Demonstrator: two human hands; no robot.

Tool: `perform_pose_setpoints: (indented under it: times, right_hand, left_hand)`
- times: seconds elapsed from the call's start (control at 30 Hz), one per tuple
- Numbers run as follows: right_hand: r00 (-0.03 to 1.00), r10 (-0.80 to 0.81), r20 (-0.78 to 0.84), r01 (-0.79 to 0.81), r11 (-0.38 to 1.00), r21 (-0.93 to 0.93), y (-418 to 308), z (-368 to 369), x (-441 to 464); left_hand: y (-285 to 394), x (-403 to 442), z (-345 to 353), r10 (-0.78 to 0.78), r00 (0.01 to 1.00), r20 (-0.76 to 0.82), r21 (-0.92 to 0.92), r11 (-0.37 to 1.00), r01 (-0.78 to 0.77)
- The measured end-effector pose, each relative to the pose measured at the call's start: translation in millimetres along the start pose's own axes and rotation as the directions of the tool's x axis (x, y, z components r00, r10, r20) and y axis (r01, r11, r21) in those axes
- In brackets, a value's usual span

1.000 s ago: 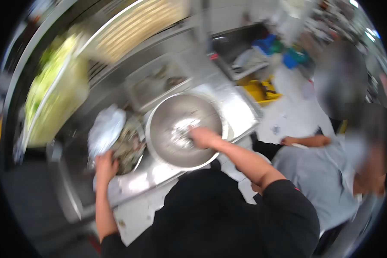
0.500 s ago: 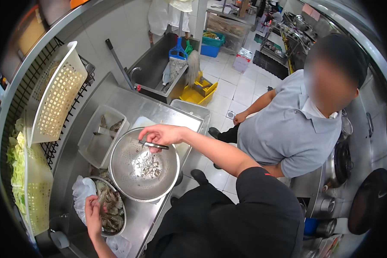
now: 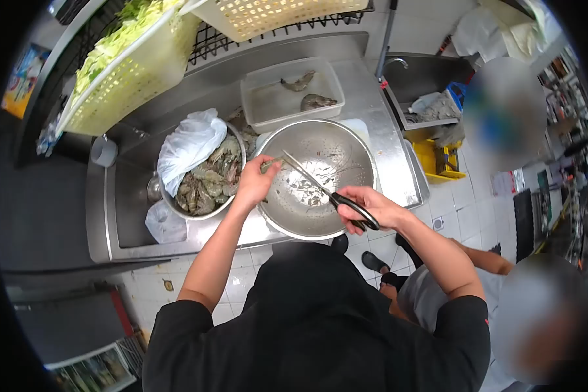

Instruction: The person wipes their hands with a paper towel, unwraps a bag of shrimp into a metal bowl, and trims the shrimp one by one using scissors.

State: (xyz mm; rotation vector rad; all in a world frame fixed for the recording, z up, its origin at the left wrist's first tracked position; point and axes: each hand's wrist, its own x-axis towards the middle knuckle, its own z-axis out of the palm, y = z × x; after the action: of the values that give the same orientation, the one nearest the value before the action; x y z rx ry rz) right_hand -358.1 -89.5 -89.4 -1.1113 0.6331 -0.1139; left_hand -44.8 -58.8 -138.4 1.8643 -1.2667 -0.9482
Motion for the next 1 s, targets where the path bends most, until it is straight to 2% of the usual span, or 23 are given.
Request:
perform_pose_setpoints:
  times: [0.03, 0.13, 0.17, 0.2, 0.23, 0.3, 0.33, 0.43, 0.57, 0.77, 0.83, 1.0]
  right_hand:
    - [0.999, 0.027, 0.019, -0.027, 1.000, 0.002, 0, 2, -4]
    - [0.988, 0.101, 0.120, -0.107, 0.993, 0.047, 4, 2, -6]
    - [0.987, 0.094, 0.134, -0.114, 0.982, 0.152, 7, 4, -2]
    - [0.986, 0.085, 0.144, -0.120, 0.959, 0.258, 10, 6, 2]
    - [0.984, 0.088, 0.155, -0.126, 0.958, 0.257, 11, 8, 7]
    - [0.997, 0.050, 0.061, -0.071, 0.903, 0.423, 14, 11, 19]
    - [0.999, 0.034, 0.038, -0.047, 0.899, 0.435, 16, 9, 26]
    - [0.998, -0.001, 0.064, -0.027, 0.900, 0.436, 23, 5, 34]
    - [1.000, 0.013, -0.004, -0.010, 0.924, 0.381, 31, 13, 37]
    - [0.962, 0.115, -0.246, -0.026, 0.941, 0.338, 38, 38, 42]
    - [0.956, 0.107, -0.275, -0.028, 0.960, 0.278, 40, 40, 40]
    - [0.939, 0.075, -0.336, -0.003, 0.977, 0.212, 42, 47, 35]
  left_hand:
    - [3, -4, 1, 0.007, 0.996, -0.087, 0.034, 0.999, -0.004]
    - [6, -11, 4, -0.005, 0.988, -0.151, 0.011, 1.000, 0.007]
    - [8, -16, 6, -0.017, 0.986, -0.166, 0.009, 1.000, 0.019]
    - [11, -20, 8, 0.052, 0.979, -0.197, 0.048, 0.998, -0.044]
    - [14, -24, 10, 0.123, 0.968, -0.220, 0.092, 0.990, -0.105]
    - [23, -34, 10, 0.080, 0.977, -0.197, 0.099, 0.993, -0.061]
    - [25, -34, 11, 0.047, 0.985, -0.169, 0.101, 0.994, -0.030]
    - [22, -35, 10, 0.093, 0.992, -0.081, 0.106, 0.991, -0.084]
    - [17, -28, 7, 0.154, 0.987, -0.037, 0.097, 0.984, -0.150]
    - [14, -19, -6, 0.119, 0.982, 0.147, 0.257, 0.954, -0.154]
    - [8, -10, -11, 0.212, 0.952, 0.223, 0.271, 0.924, -0.269]
    - [10, 4, -14, 0.319, 0.897, 0.307, 0.235, 0.888, -0.396]
